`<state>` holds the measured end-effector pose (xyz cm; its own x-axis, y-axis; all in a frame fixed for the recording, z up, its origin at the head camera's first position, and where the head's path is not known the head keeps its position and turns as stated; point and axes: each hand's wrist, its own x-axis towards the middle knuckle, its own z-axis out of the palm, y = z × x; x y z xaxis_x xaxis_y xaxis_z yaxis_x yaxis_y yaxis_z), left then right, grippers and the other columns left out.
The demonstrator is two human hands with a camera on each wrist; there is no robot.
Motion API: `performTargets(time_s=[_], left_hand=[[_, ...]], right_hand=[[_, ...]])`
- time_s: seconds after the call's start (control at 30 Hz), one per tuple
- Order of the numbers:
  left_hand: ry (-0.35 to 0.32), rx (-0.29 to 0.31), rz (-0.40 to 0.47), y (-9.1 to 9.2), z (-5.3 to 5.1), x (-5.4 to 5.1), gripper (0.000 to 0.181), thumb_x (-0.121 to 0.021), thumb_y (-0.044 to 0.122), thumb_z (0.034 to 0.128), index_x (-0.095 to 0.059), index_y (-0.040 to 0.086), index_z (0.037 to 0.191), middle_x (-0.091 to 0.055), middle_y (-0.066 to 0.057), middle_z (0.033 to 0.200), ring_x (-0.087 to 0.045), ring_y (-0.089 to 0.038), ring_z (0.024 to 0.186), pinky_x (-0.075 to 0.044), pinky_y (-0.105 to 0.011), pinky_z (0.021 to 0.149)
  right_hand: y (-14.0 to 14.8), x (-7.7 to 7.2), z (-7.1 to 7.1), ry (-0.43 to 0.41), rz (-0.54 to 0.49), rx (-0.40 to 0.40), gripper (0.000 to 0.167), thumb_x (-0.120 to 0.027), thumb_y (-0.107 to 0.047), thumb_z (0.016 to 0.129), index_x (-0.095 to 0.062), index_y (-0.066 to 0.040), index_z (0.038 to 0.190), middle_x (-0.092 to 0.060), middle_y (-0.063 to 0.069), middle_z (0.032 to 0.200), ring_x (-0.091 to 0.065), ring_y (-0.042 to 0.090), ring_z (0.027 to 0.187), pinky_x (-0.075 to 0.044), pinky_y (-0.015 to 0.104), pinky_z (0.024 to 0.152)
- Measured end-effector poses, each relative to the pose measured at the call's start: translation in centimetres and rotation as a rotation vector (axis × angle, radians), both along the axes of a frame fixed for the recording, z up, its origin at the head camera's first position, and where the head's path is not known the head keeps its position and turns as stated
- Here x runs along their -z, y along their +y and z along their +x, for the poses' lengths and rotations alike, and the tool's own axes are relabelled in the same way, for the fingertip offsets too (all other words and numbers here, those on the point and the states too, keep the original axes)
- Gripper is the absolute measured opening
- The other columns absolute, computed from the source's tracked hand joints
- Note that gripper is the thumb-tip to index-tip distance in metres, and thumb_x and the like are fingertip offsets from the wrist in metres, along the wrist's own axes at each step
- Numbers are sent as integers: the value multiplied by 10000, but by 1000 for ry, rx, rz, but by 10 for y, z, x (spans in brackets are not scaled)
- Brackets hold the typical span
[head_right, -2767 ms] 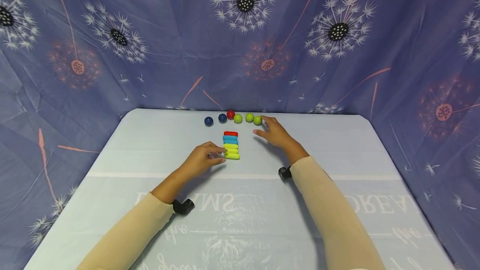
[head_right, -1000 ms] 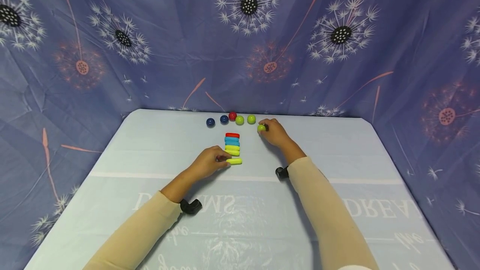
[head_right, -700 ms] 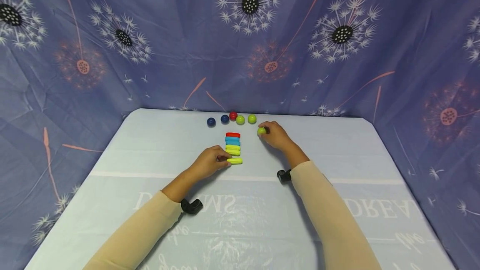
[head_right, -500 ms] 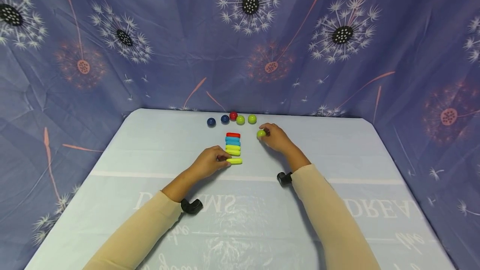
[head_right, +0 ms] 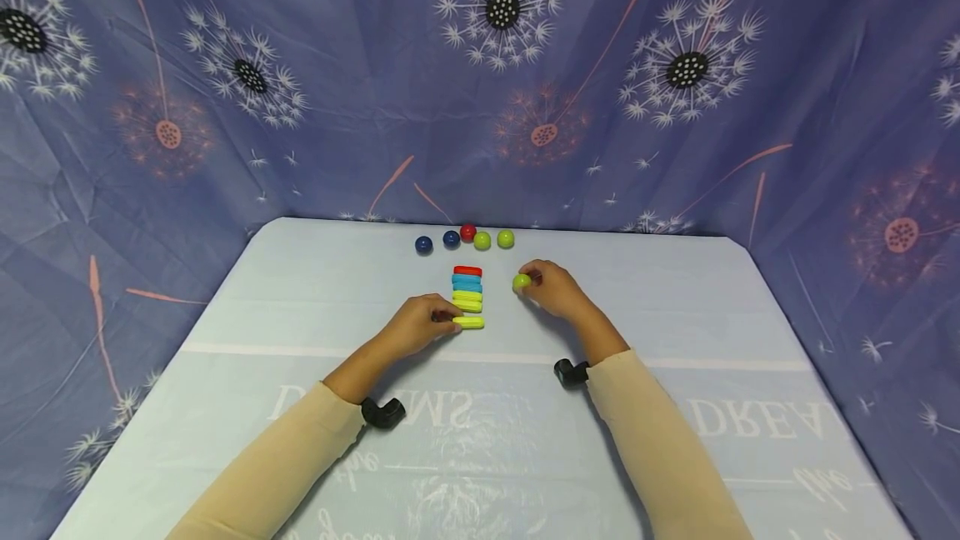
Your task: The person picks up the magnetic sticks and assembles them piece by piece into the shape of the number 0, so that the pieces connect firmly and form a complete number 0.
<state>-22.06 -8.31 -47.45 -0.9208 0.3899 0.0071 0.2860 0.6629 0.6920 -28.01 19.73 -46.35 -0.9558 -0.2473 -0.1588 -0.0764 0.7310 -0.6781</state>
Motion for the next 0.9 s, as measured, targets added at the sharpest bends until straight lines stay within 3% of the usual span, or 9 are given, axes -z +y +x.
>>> performTargets(time_s=[0.67, 0.9], left_hand=[[-6, -2, 12, -1, -1, -1, 204, -765, 169, 905, -774, 112, 1100, -716, -24, 969, -630, -120, 866, -539, -284, 810], [-13, -11, 7, -1, -2, -1, 211, -752, 174, 919, -767, 110, 1119, -720, -30, 998, -638, -124, 881, -549, -294, 824]], right_hand=[[-12, -1, 31, -21, -77, -85, 317, -714, -132, 931, -624, -70, 1229, -661, 127, 1167, -624, 271, 1091, -528, 381, 886], [-19, -1, 41, 0, -45, -124, 388, -699, -172, 946, -641, -104, 1324, -631, 129, 1255, -621, 274, 1102, -534, 412, 929]])
